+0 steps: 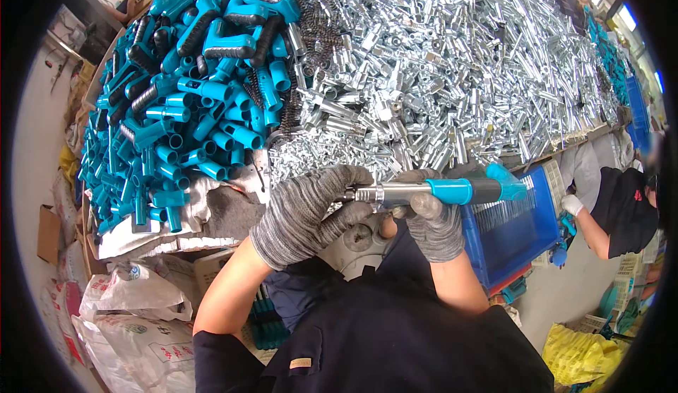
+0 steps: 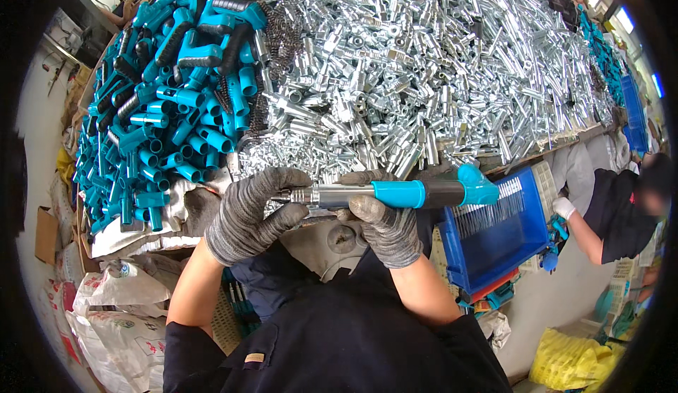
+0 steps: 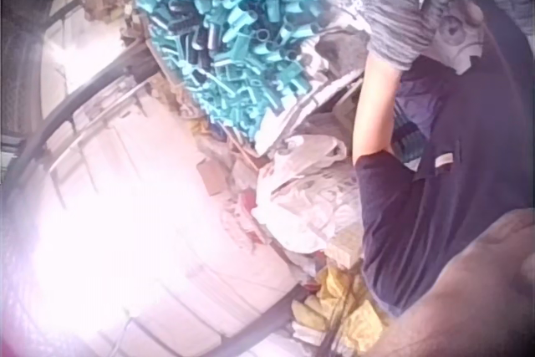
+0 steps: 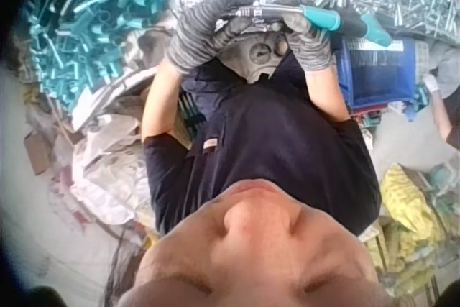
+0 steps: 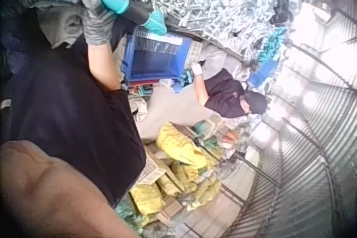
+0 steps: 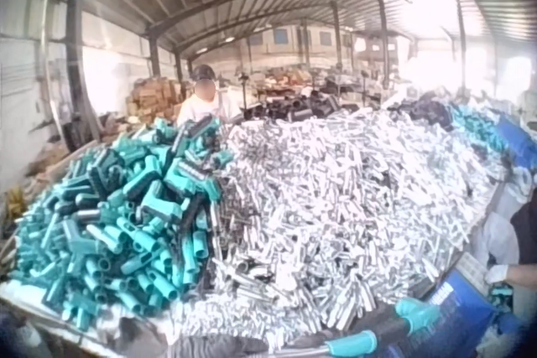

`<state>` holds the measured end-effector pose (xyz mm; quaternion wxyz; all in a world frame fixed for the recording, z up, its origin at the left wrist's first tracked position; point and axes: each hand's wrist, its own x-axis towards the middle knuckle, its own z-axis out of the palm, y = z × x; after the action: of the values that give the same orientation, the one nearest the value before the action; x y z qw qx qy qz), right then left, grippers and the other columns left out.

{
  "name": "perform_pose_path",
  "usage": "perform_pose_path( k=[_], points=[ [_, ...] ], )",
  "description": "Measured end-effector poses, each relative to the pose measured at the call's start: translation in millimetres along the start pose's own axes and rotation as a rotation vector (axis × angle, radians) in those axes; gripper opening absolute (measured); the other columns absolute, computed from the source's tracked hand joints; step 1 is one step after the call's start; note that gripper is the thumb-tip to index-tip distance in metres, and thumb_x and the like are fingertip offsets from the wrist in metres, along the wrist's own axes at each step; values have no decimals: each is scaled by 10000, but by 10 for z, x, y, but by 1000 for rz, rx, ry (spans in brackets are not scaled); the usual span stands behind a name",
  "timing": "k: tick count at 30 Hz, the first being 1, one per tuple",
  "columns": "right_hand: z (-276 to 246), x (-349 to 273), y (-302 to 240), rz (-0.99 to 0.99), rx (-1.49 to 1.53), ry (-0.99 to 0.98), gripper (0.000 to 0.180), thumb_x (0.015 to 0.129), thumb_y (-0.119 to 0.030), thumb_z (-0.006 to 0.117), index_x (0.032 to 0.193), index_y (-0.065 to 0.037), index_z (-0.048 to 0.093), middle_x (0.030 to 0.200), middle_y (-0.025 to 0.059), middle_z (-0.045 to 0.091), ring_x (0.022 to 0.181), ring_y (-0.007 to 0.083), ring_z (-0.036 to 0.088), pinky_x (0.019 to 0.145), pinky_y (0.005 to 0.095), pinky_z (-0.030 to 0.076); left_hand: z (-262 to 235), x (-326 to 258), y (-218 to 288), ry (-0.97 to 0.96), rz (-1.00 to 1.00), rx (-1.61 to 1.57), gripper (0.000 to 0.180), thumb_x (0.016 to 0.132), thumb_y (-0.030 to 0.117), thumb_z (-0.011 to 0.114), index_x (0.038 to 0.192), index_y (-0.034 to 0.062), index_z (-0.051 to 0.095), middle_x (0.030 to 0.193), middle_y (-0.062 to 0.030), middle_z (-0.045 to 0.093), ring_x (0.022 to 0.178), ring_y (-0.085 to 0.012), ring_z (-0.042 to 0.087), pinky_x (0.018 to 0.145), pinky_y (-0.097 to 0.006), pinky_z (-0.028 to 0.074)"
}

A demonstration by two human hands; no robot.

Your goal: Assembling metal cylinders, springs, and small pins into plastic handles at a factory workstation.

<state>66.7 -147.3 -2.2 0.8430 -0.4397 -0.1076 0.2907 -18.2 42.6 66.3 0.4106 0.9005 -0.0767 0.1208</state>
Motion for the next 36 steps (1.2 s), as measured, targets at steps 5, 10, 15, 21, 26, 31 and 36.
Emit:
perform_pose_path(
  k=[5, 10, 15, 21, 26, 31, 36],
  points=[
    [-30, -28, 0, -13, -43, 24, 436, 742, -276, 741, 1004, 45, 606, 837, 132, 658, 641, 161, 620, 596, 241, 524, 47, -50, 37, 10, -133, -5, 320, 908, 317, 609, 989, 7, 592, 774, -117, 649, 711, -235, 669, 610, -324, 500],
    [-86, 88, -231, -575, -930, -307, 367, 794, -353, 682, 910, -6, 662, 774, 67, 687, 645, 155, 646, 587, 272, 525, -85, -60, 32, -301, -797, -711, 431, 953, 436, 499, 886, 18, 583, 542, -31, 510, 476, -107, 527, 436, -242, 365],
    [41, -58, -67, -67, -185, 13, 405, 766, -316, 707, 958, 32, 629, 789, 89, 677, 600, 144, 624, 557, 257, 514, 26, -39, -11, -9, 78, -31, 289, 885, 248, 652, 1020, 4, 576, 860, -63, 606, 797, -195, 627, 677, -327, 495],
    [-78, -42, 34, -4, -1, 26, 427, 753, -266, 733, 1012, 49, 606, 839, 118, 664, 635, 146, 624, 574, 237, 526, 5, -24, 59, -2, -188, -388, 409, 895, 293, 632, 1187, 21, 544, 1004, -66, 589, 926, -163, 568, 795, -337, 473],
    [-44, -71, -1, 41, 44, 39, 423, 767, -251, 730, 1033, 52, 602, 842, 117, 658, 668, 159, 628, 616, 271, 548, 52, -40, -7, -199, -144, -187, 436, 932, 263, 570, 1275, 22, 449, 1055, -110, 575, 937, -174, 579, 737, -296, 487],
    [44, -67, -5, 26, 47, 113, 392, 786, -236, 714, 1048, 33, 600, 862, 113, 654, 659, 150, 627, 612, 266, 545, 143, -98, -7, -18, -120, -113, 307, 912, 95, 574, 1198, 25, 485, 1056, -108, 576, 888, -208, 589, 743, -296, 475],
    [55, -100, 9, 27, 99, 80, 384, 786, -222, 715, 1056, 25, 598, 863, 102, 650, 666, 153, 630, 633, 276, 562, 147, -53, -120, -18, 135, -126, 298, 962, 198, 499, 1204, 25, 479, 1076, -89, 546, 915, -190, 561, 756, -326, 473]
  ],
)
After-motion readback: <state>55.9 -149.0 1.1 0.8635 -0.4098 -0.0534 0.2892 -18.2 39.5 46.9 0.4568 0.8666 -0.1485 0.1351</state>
